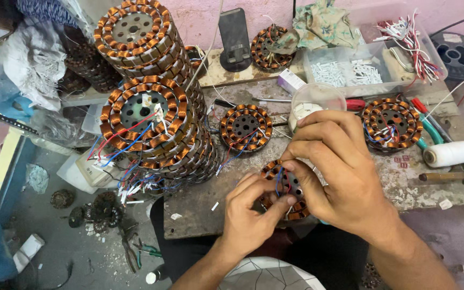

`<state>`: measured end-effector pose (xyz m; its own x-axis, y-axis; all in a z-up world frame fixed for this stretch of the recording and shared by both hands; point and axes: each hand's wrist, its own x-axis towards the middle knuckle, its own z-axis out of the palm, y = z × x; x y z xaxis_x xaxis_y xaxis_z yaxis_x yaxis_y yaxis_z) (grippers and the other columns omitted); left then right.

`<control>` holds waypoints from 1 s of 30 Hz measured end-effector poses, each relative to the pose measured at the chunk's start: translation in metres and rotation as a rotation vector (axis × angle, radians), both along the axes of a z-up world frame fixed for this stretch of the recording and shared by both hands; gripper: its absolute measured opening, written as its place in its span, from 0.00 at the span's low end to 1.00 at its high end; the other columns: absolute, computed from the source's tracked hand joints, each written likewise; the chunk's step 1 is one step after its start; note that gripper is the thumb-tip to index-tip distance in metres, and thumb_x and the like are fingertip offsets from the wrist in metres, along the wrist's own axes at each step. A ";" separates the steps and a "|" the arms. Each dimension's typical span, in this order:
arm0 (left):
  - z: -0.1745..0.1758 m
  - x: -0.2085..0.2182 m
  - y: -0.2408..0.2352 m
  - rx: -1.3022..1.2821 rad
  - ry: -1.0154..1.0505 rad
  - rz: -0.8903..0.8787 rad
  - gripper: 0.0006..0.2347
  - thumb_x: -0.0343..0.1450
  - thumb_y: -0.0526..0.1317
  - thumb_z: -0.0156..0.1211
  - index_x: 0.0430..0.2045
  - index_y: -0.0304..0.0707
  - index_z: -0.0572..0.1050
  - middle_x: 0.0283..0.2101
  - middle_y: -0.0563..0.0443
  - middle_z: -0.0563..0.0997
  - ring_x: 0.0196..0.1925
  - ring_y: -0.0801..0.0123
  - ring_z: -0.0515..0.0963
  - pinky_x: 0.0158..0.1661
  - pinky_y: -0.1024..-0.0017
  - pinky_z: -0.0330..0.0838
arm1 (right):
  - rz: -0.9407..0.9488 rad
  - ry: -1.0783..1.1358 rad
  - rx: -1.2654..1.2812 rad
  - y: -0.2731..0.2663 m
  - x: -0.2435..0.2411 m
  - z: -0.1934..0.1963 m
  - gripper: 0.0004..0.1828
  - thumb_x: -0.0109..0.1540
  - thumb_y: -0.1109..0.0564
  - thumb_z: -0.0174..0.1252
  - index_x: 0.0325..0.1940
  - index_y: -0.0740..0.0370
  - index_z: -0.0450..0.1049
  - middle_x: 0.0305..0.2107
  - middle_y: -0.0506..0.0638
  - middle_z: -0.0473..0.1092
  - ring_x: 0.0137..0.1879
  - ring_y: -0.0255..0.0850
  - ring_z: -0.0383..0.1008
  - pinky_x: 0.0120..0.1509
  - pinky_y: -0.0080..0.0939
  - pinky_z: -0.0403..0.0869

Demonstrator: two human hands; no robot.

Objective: The person wires motor stators by hand, threading colored wires through the slots of the copper-wound coils and using scissors to cut materials.

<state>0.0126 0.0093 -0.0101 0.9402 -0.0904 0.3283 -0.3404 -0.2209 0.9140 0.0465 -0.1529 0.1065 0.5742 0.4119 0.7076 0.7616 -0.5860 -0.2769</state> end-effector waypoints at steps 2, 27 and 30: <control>-0.002 -0.001 -0.006 -0.004 0.015 0.003 0.09 0.64 0.36 0.76 0.27 0.33 0.79 0.29 0.50 0.79 0.33 0.66 0.78 0.36 0.69 0.73 | 0.005 -0.019 -0.015 0.001 0.000 0.002 0.12 0.54 0.65 0.68 0.39 0.64 0.73 0.39 0.51 0.72 0.55 0.55 0.70 0.61 0.55 0.67; 0.037 0.038 0.021 0.649 -0.417 -0.387 0.09 0.61 0.32 0.61 0.32 0.32 0.80 0.49 0.43 0.78 0.61 0.49 0.70 0.59 0.51 0.59 | -0.271 0.600 0.582 -0.002 -0.074 -0.172 0.69 0.40 0.61 0.78 0.76 0.67 0.40 0.68 0.63 0.54 0.73 0.53 0.57 0.76 0.49 0.58; 0.037 0.040 0.018 0.624 -0.400 -0.401 0.07 0.62 0.32 0.61 0.31 0.31 0.79 0.47 0.44 0.78 0.60 0.50 0.71 0.59 0.50 0.60 | -0.259 0.679 0.614 -0.006 -0.065 -0.182 0.69 0.41 0.62 0.78 0.76 0.64 0.40 0.69 0.62 0.55 0.74 0.52 0.61 0.76 0.49 0.63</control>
